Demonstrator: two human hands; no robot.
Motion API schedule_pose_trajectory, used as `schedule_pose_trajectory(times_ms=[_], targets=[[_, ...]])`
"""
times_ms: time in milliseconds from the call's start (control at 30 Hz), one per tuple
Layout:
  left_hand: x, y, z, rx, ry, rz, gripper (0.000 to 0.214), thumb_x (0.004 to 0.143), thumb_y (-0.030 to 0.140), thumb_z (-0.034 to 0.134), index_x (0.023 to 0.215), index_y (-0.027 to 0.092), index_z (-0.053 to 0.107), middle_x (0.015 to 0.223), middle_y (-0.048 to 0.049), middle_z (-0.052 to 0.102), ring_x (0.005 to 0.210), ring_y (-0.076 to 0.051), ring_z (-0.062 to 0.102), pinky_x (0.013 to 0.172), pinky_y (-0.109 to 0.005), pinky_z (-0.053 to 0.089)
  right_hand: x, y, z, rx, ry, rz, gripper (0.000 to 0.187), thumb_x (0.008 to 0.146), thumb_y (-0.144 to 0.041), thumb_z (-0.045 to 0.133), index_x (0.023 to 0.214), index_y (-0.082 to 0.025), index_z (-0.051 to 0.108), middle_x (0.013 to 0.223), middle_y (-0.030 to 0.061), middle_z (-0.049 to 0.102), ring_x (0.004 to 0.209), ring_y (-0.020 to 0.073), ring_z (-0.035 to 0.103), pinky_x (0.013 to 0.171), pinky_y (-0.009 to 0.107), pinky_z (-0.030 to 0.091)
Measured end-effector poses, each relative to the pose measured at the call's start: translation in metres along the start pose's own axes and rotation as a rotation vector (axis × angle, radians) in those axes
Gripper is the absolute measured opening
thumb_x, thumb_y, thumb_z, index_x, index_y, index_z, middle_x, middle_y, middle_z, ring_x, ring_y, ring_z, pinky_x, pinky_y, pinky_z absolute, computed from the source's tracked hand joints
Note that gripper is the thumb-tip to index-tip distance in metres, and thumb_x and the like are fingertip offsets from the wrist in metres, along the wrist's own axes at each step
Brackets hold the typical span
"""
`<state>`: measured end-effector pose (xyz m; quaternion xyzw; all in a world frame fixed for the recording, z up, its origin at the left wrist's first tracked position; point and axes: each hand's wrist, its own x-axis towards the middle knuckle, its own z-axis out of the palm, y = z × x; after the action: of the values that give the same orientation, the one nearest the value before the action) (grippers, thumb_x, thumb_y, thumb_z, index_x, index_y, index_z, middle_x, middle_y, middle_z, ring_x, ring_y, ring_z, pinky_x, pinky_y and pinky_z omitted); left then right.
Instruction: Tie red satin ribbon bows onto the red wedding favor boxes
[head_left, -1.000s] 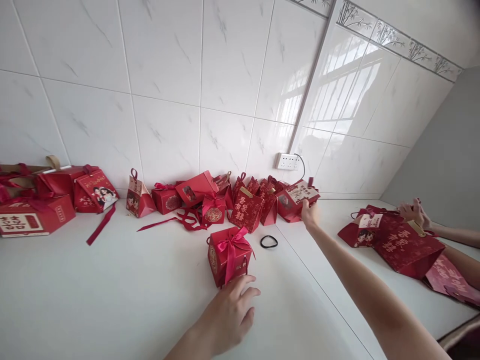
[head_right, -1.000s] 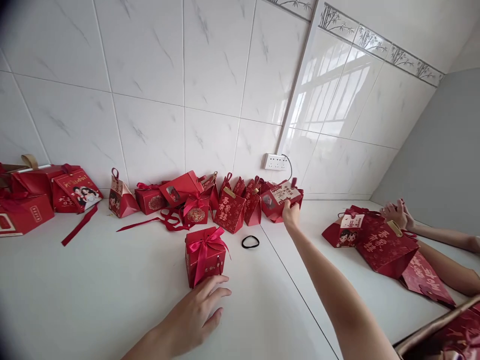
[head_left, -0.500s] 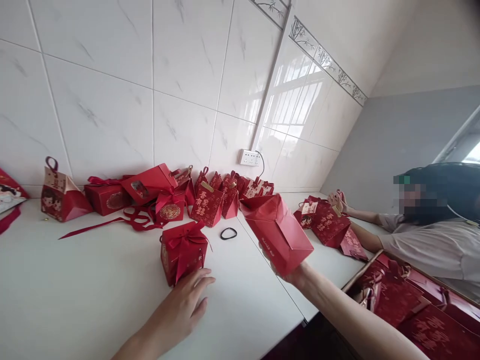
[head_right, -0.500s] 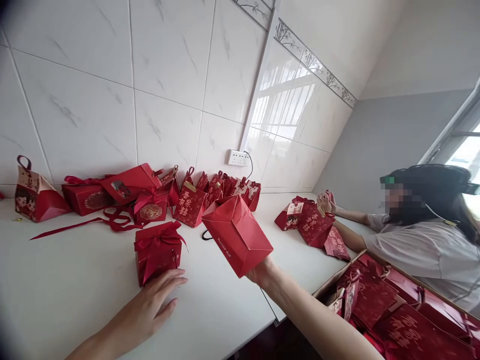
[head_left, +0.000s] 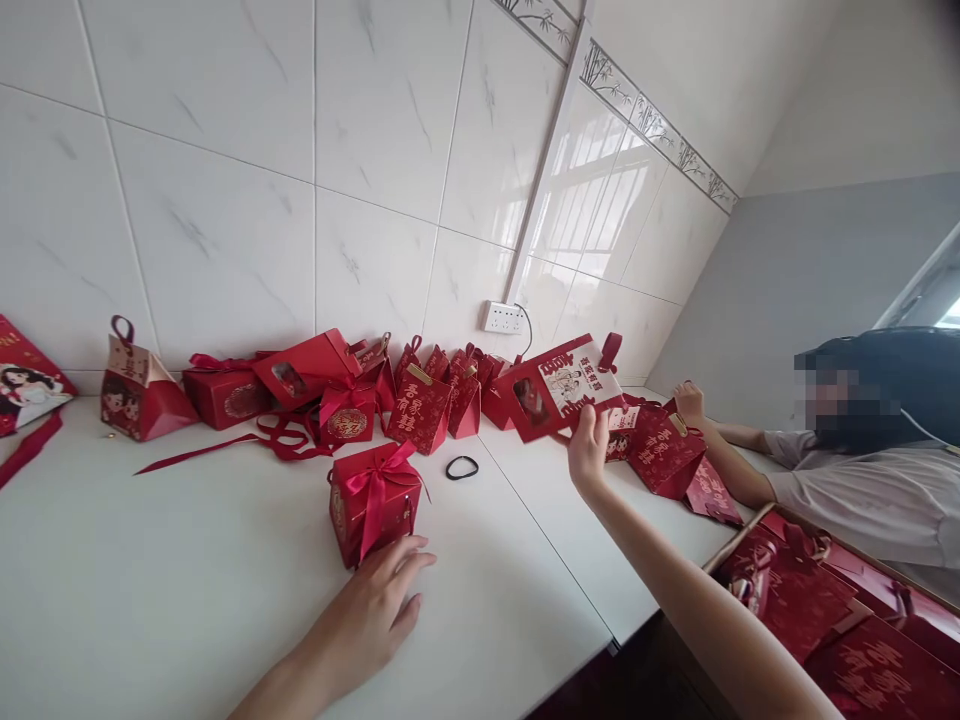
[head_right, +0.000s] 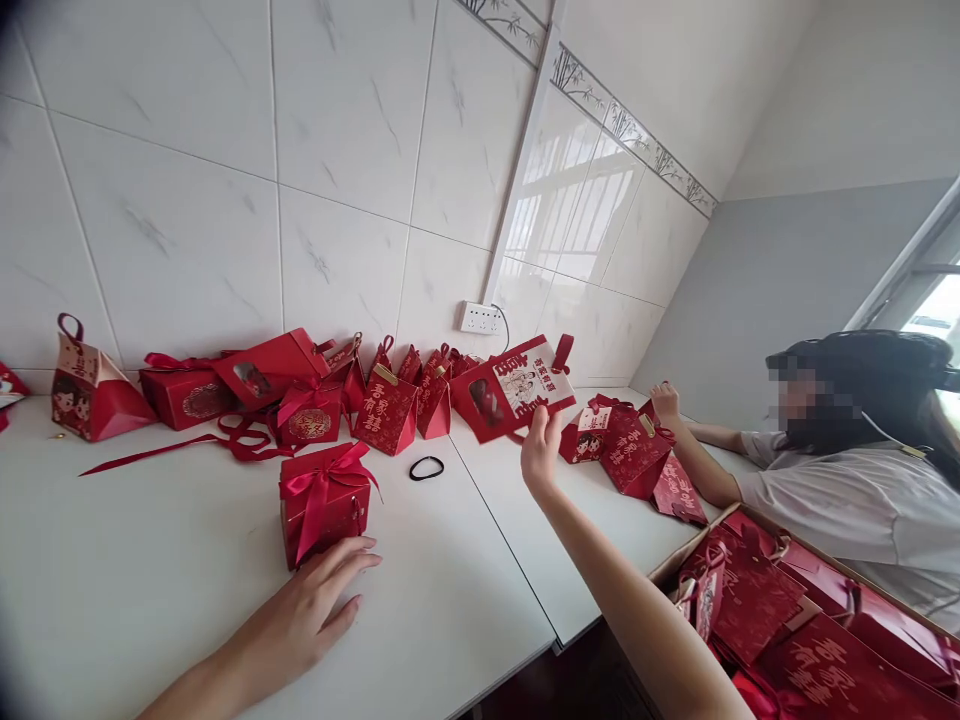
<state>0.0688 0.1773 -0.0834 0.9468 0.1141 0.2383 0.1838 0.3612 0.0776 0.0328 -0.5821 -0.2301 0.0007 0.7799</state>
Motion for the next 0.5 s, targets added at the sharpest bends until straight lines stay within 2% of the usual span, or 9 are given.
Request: schedule_pose_trajectory(times_ms=[133,200,300,400,500], targets=[[-0.001,0.000,0.002,-0.006,-0.003,-0.022,0.035,0.086,0.019,0.042,0.116,0.031,0.055,0.128,-0.0009,0.054,0.109,-0.019,0.061,0.090,-0.032,0.056,0.044,0.031,0.038,-0.236,-0.004,-0.028,0.031,0.094,-0.037,0.039,0.119,-0.018,0.045,0.115,0.0093,0.056,0.103,0.0193,0.057,0.079,0.033,0.053],[-0.002,-0.002,0.005,-0.012,-0.007,-0.029,0.035,0.086,0.019,0.042,0.117,0.031,0.054,0.129,-0.0013,0.053,0.110,-0.019,0.060,0.091,-0.033,0.055,0.055,0.053,0.059,-0.351,-0.034,-0.005,0.030,0.094,-0.034,0.047,0.118,-0.015,0.049,0.117,0.0100,0.056,0.104,0.0208,0.057,0.085,0.038,0.051],[-0.002,-0.002,0.006,-0.014,-0.023,-0.033,0.039,0.083,0.015,0.043,0.117,0.030,0.054,0.129,-0.0026,0.053,0.110,-0.020,0.060,0.094,-0.035,0.054,0.060,0.084,0.083,-0.498,-0.131,0.053,0.029,0.091,-0.031,0.056,0.115,-0.015,0.055,0.115,0.0082,0.057,0.099,0.0202,0.059,0.085,0.041,0.051],[0.000,0.003,0.000,0.001,-0.076,-0.046,0.041,0.081,0.013,0.044,0.118,0.028,0.054,0.130,-0.0045,0.052,0.111,-0.021,0.060,0.095,-0.037,0.053,0.065,0.103,0.092,-0.595,-0.241,0.084,0.028,0.091,-0.031,0.057,0.114,-0.015,0.056,0.110,0.0071,0.060,0.093,0.0184,0.061,0.081,0.038,0.053],[0.004,0.012,-0.010,0.015,-0.157,-0.078,0.041,0.080,0.011,0.044,0.117,0.025,0.056,0.130,-0.0059,0.053,0.115,-0.021,0.058,0.098,-0.036,0.052,0.076,0.107,0.086,-0.632,-0.276,0.046,0.028,0.090,-0.033,0.058,0.110,-0.014,0.058,0.108,0.0067,0.060,0.093,0.0184,0.060,0.082,0.039,0.052]])
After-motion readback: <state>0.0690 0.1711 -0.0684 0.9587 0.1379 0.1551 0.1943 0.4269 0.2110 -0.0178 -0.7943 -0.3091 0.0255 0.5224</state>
